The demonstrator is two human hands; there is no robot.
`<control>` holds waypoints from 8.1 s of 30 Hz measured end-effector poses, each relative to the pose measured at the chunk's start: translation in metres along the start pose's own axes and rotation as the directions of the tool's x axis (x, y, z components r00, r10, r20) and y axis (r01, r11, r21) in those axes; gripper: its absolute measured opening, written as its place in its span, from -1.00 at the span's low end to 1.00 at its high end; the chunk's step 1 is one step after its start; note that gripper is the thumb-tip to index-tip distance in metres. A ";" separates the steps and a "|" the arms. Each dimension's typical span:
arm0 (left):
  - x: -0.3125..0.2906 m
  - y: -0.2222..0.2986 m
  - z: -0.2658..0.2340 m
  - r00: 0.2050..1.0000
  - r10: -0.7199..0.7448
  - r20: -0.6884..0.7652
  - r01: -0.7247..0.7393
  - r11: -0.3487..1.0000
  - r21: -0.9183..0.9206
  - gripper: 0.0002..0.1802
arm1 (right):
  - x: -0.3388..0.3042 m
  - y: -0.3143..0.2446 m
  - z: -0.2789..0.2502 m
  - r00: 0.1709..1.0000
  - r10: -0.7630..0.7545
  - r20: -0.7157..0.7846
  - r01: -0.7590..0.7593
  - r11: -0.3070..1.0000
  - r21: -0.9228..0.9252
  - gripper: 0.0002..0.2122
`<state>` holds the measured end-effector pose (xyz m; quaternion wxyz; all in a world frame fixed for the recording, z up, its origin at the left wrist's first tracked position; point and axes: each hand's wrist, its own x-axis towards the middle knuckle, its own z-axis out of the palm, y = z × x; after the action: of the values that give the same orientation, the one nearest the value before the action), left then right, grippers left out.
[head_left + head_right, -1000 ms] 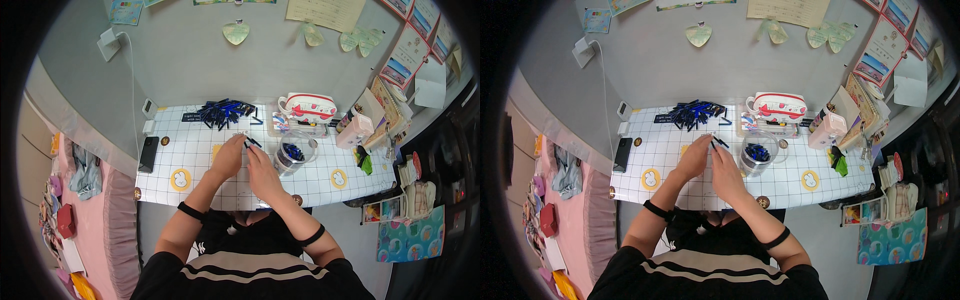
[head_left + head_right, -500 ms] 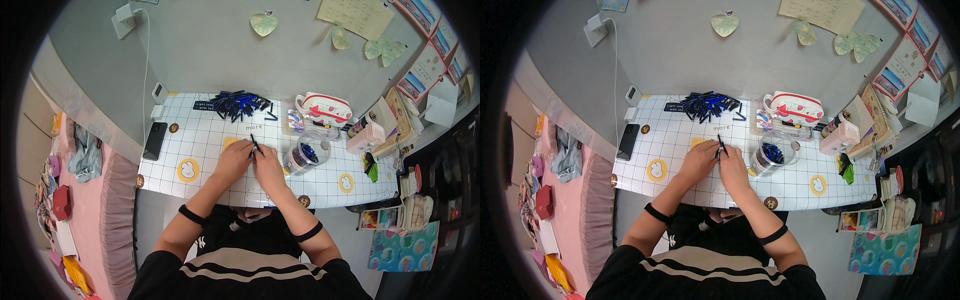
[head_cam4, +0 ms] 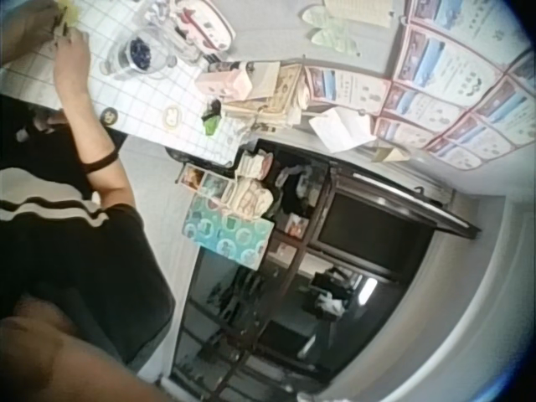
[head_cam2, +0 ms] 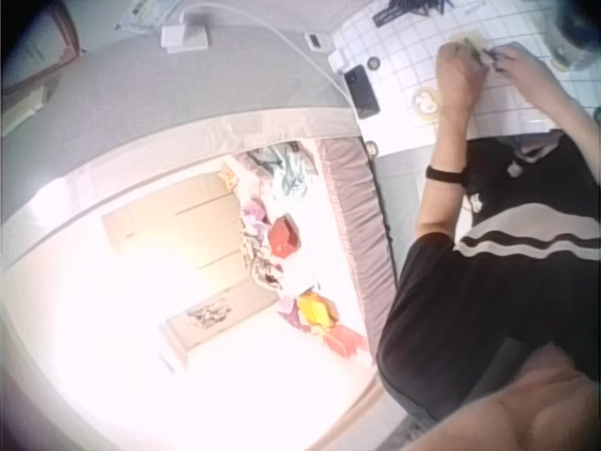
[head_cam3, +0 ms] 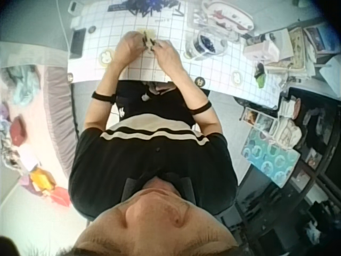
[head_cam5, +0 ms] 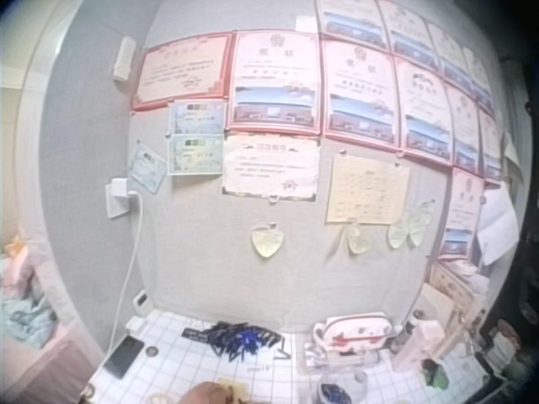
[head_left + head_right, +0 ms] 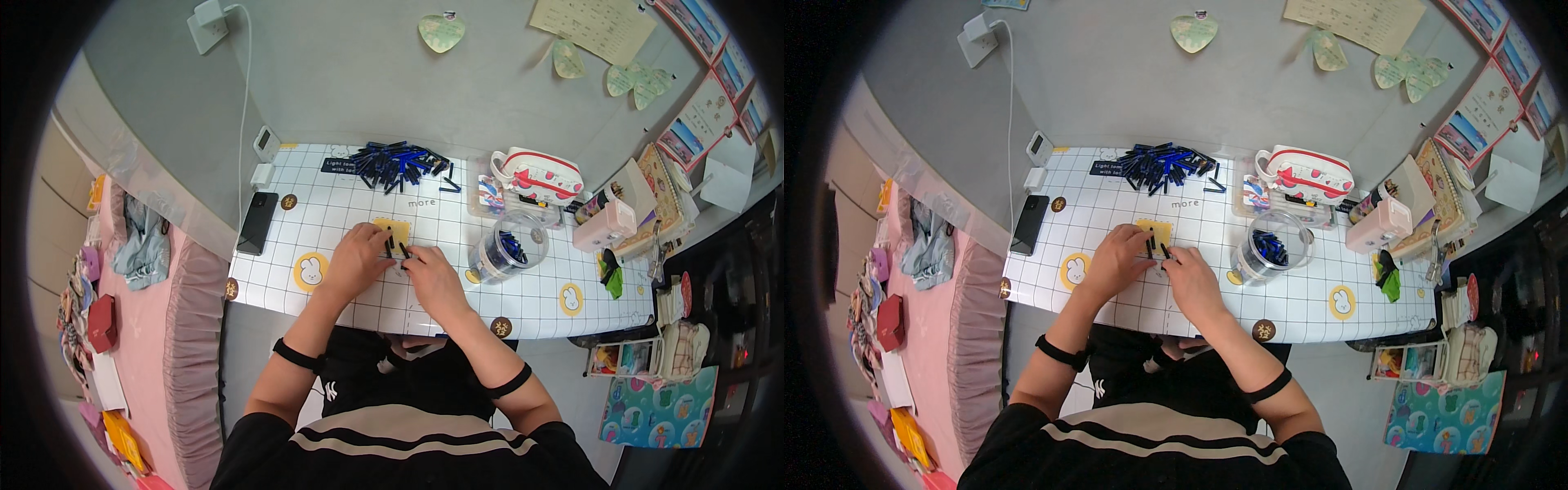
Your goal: The person assembles blue pens by picking up barrels and small black components from a desk and pushing them together by hand. Each finished pen is then placed into a clear plastic container until the pile on the desk is reduced.
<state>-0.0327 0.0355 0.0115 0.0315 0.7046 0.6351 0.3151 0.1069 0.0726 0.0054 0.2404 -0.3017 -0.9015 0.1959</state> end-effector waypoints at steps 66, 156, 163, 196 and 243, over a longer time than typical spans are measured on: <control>-0.010 0.008 0.020 0.976 -0.185 -0.115 0.113 0.881 -0.460 -0.86 | 0.007 0.017 0.009 0.961 0.081 -0.264 0.065 0.863 0.502 -0.89; 0.077 0.074 0.011 0.853 0.361 -0.378 -0.481 0.825 -0.297 -0.84 | -0.002 0.021 -0.090 0.643 0.075 -0.762 0.082 0.983 0.167 -0.89; 0.080 0.074 0.030 0.787 0.456 -0.416 -0.558 0.813 -0.167 -0.86 | -0.008 0.026 -0.090 0.688 0.024 -0.726 0.001 0.999 0.033 -0.90; 0.080 -0.040 0.019 0.944 -0.321 0.077 0.318 0.947 0.045 -0.35 | 0.111 0.032 -0.015 0.820 0.572 0.016 -0.551 0.797 -0.247 -0.25; 0.068 -0.025 0.022 0.971 -0.191 0.144 0.125 0.918 0.376 -0.42 | 0.091 0.045 0.009 1.000 0.019 -0.010 -0.021 0.953 -0.303 -0.60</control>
<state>-0.0438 0.1105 0.0106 -0.0178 0.6696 0.7320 0.1244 0.0587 0.1622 0.0039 0.1925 -0.3448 -0.9170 0.0565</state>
